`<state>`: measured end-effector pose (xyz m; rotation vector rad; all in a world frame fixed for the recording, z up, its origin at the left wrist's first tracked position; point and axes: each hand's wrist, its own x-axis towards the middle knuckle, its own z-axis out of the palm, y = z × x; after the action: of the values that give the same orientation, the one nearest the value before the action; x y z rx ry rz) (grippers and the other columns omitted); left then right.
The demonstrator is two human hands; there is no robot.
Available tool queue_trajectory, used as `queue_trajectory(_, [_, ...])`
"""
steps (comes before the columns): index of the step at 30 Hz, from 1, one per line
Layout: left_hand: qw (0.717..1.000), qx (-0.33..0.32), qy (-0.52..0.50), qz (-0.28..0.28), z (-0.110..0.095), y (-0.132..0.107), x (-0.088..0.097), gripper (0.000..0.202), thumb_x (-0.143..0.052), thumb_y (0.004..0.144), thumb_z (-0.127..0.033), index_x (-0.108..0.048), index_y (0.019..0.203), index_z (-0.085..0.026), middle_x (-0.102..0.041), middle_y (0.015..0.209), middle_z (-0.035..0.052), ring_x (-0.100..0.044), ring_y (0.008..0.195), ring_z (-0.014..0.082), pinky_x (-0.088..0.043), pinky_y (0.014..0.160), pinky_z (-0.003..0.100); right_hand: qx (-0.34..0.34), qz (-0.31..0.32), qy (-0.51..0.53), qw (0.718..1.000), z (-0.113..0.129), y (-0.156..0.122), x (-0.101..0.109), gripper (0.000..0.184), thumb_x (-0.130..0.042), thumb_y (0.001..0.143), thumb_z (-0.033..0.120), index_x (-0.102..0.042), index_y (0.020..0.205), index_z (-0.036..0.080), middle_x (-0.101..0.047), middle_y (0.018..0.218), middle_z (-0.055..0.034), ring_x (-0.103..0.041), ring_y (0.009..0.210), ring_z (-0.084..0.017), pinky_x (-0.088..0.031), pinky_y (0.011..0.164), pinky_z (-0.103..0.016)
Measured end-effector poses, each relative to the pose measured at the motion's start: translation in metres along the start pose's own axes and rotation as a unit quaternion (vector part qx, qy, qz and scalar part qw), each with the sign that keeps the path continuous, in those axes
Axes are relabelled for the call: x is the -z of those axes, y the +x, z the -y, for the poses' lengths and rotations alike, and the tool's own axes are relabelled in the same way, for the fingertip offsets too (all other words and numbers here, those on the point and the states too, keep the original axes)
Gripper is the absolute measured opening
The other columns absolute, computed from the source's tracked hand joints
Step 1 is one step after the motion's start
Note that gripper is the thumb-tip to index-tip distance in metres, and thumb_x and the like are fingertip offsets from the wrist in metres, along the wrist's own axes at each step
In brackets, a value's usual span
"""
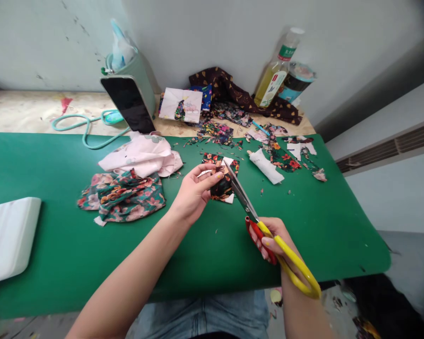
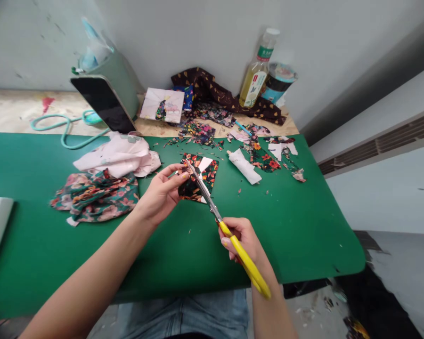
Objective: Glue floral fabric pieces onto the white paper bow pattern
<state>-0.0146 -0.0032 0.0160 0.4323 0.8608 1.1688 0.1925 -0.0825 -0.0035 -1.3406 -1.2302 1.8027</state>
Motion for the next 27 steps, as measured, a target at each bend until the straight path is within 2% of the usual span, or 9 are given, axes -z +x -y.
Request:
queue_trajectory(9, [1.0,0.008,0.009,-0.017,0.0,-0.001,0.0,0.049,-0.091,0.051,-0.023,-0.057,0.086,-0.017,-0.072,0.078,-0.0015,-0.069,0.065,0.0137,-0.058,0.057,0.025,-0.027,-0.017,-0.004,0.999,-0.008,0.002,-0.001,0.042,-0.072,0.059,0.055,-0.052,0.063,0.018,-0.045,0.049,0.0047,-0.042,0.031,-0.006,-0.033,0.027,-0.016])
queue_trajectory(17, [1.0,0.004,0.0,-0.029,-0.001,-0.002,-0.002,0.049,-0.092,0.048,-0.021,-0.055,0.081,-0.016,-0.071,0.075,-0.0015,-0.067,0.061,0.0124,-0.058,0.053,0.024,-0.011,-0.022,-0.002,1.0,-0.012,0.002,-0.003,0.046,-0.073,0.062,0.057,-0.05,0.063,0.017,-0.044,0.051,0.0054,-0.04,0.031,-0.004,-0.029,0.026,-0.014])
queue_trajectory(23, [0.999,0.003,0.002,-0.033,-0.001,-0.001,-0.001,0.049,-0.092,0.048,-0.02,-0.056,0.081,-0.016,-0.07,0.071,-0.0021,-0.065,0.058,0.0108,-0.055,0.051,0.021,-0.03,-0.032,-0.025,0.999,-0.013,-0.001,-0.003,0.041,-0.075,0.067,0.047,-0.047,0.061,0.017,-0.04,0.049,0.0068,-0.037,0.032,-0.002,-0.028,0.027,-0.013])
queue_trajectory(27, [1.0,-0.002,0.0,-0.029,0.0,0.0,-0.001,0.048,-0.092,0.048,-0.02,-0.056,0.081,-0.016,-0.071,0.073,-0.0014,-0.066,0.06,0.0113,-0.056,0.053,0.021,-0.033,-0.037,-0.018,0.999,-0.009,-0.002,-0.003,0.041,-0.077,0.065,0.046,-0.049,0.063,0.017,-0.04,0.051,0.0071,-0.036,0.034,-0.002,-0.028,0.028,-0.013])
